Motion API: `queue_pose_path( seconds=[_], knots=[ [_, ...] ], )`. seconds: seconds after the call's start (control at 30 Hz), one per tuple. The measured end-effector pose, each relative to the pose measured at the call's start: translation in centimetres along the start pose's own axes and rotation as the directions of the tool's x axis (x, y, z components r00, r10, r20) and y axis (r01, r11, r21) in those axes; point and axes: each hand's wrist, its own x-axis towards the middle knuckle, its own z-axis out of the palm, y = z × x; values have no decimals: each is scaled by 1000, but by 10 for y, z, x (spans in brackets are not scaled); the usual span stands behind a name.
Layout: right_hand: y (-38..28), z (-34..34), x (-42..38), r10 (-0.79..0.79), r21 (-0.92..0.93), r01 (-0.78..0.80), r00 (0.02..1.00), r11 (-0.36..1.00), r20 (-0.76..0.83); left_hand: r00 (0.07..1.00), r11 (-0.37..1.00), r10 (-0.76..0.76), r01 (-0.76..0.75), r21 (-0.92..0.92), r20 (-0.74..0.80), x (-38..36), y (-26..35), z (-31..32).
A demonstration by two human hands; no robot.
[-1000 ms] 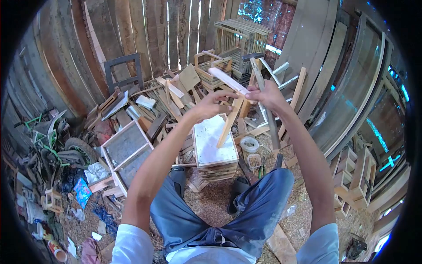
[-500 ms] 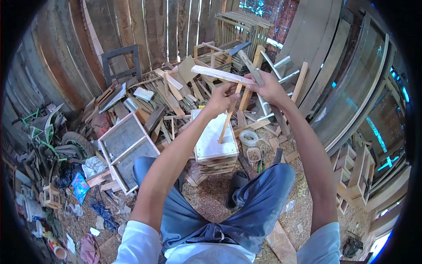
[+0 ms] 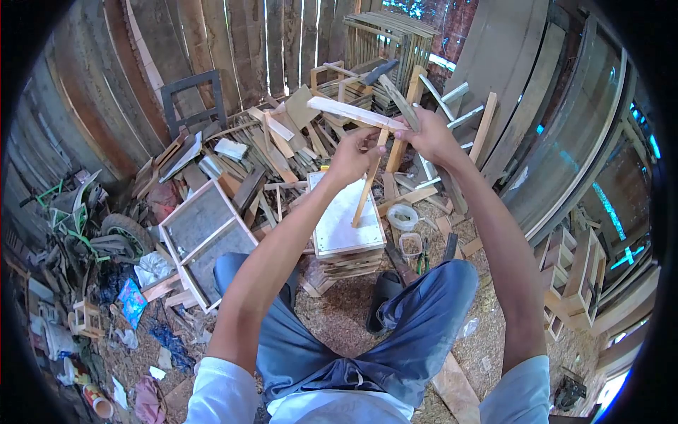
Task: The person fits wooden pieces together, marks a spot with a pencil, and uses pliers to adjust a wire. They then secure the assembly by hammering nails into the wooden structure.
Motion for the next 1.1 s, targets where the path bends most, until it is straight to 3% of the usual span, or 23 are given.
queue_pose_path(
  seconds=[0.07,0.1,0.17,0.2,0.23,0.33,0.37,0.47,0.57,0.67,0.7,0.8,0.93,1.03,1.1],
  knots=[
    [-12,-1,-6,30,-40,-31,999,999,-26,985,980,72,-41,192,-155,-1,-1,6],
    [-19,-1,-9,47,-59,-49,998,997,-41,957,983,138,-101,156,-255,-4,4,11],
    [-32,2,-13,170,85,-169,985,982,-13,955,993,-119,115,-33,-270,-7,30,11],
    [-35,1,-15,230,157,-228,973,961,9,933,967,-249,223,-125,-259,-9,39,7],
    [-31,4,-14,200,167,-199,980,966,13,928,924,-352,324,-205,-122,-2,40,-6],
    [-19,15,-14,121,525,-130,991,841,51,921,906,-388,388,-171,32,-8,70,-19],
    [-18,15,-14,120,604,-155,988,782,98,918,923,-379,384,-19,117,-8,76,-26],
    [-19,13,-12,69,478,-104,994,872,89,870,907,-420,393,149,259,-4,84,-42],
    [-40,7,-17,-1,28,3,996,1000,-93,882,872,-397,278,403,252,7,88,-63],
    [-17,24,-5,-282,-206,231,920,951,-273,909,763,-321,81,641,267,8,102,-67],
    [-23,19,-6,-155,-130,134,974,982,-166,916,743,-278,15,669,289,11,94,-68],
    [-31,18,-6,-109,-141,101,993,985,-54,947,720,-118,-124,683,297,11,76,-65],
    [-30,18,-7,-128,-176,110,987,978,-95,939,588,113,-327,739,325,6,63,-56],
    [-21,20,-3,-185,-176,161,975,971,-125,926,550,226,-378,745,303,6,53,-55],
    [-20,19,-2,-195,-179,172,974,969,-117,944,552,178,-328,766,276,6,54,-55]
  ],
)
